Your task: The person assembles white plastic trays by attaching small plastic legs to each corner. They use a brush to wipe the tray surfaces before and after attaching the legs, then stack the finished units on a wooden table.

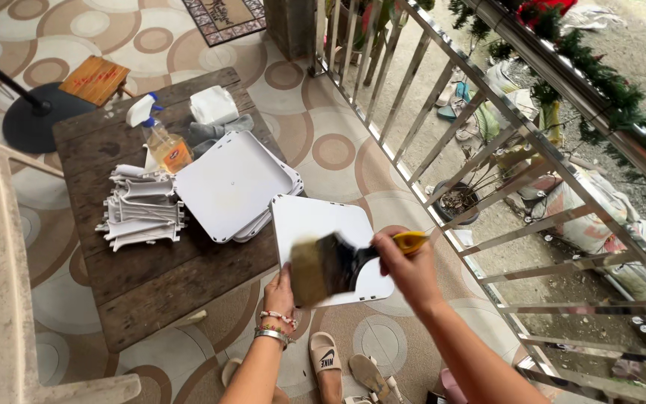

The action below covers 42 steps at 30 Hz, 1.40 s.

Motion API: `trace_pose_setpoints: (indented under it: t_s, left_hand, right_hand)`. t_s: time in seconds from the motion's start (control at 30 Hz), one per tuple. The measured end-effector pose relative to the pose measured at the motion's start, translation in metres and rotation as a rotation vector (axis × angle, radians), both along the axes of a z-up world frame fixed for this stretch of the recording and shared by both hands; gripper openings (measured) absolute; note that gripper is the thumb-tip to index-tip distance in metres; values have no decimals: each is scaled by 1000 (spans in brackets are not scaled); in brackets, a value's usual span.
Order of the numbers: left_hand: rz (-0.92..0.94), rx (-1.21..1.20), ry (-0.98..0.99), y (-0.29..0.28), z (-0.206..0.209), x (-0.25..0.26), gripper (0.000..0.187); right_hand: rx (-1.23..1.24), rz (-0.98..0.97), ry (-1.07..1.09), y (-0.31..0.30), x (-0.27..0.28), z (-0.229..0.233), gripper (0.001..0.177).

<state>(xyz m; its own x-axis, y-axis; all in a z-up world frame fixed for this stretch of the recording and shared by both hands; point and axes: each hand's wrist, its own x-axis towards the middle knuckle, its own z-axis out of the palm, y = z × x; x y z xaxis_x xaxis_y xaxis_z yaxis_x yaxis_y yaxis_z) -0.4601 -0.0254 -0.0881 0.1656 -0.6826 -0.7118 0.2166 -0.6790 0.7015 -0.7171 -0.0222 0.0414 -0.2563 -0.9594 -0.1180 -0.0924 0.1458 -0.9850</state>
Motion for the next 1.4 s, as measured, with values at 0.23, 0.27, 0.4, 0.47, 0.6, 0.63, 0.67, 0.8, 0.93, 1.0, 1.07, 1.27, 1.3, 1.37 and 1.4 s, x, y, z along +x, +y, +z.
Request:
trace_pose_setpoints:
  t_s: [0.23,0.27,0.4,0.47,0.6,0.63,0.67,0.8,0.93,1.0,1.07,1.27,1.3,1.37,1.4]
  left_hand:
    - [59,-12,54,-7,13,25,65]
    - [56,-72,106,-1,14,30,66]
    - [68,-31,326,-11,14,27,71]
    - [27,-71,430,-6,8,17,72]
    - [-23,-73,500,-19,-12,-1,76]
    - [-125,-36,361,-20,-18,-3,72]
    - [-226,1,220,-22,-23,-5,69]
    - [-314,-177,-366,-29,-22,-17,70]
    - [-206,-130,-293,-36,9,-59,64]
    - [-266,-159,-298,-42,27,-81,66]
    - [-179,-213,85,-41,37,-101,57]
    - [103,-51,448,-43,26,-81,60]
    - [95,-71,493,-48,24,-67,57]
    - [-3,-49,466,-51,19,-35,49]
    - [-49,-31,452,-47,15,-22,45]
  right_hand:
    - [95,-81,1041,0,-116,-48,37]
    - [224,-97,1132,2,-134,-51,42]
    - [156,-103,570,-20,-153,-54,36]
    - [314,-18,61,-18,-139,-55,31]
    - [393,-2,-361,-28,-117,-40,32]
    - [351,29,-226,-26,-114,-34,32]
    - [309,59,-91,-24,-113,-26,33]
    - [277,97,667,-11,-86,-3,18]
    - [-118,141,1142,22,-43,-8,16]
    - [-61,197,1168,31,-27,-13,16]
    - [-176,241,1164,39,-9,-19,17]
    - [-417,352,705,41,-10,-18,33]
    - [-447,359,577,32,-24,-13,30]
    - [150,41,149,15,-60,3,14]
    - [20,-63,37,7,-82,14,12]
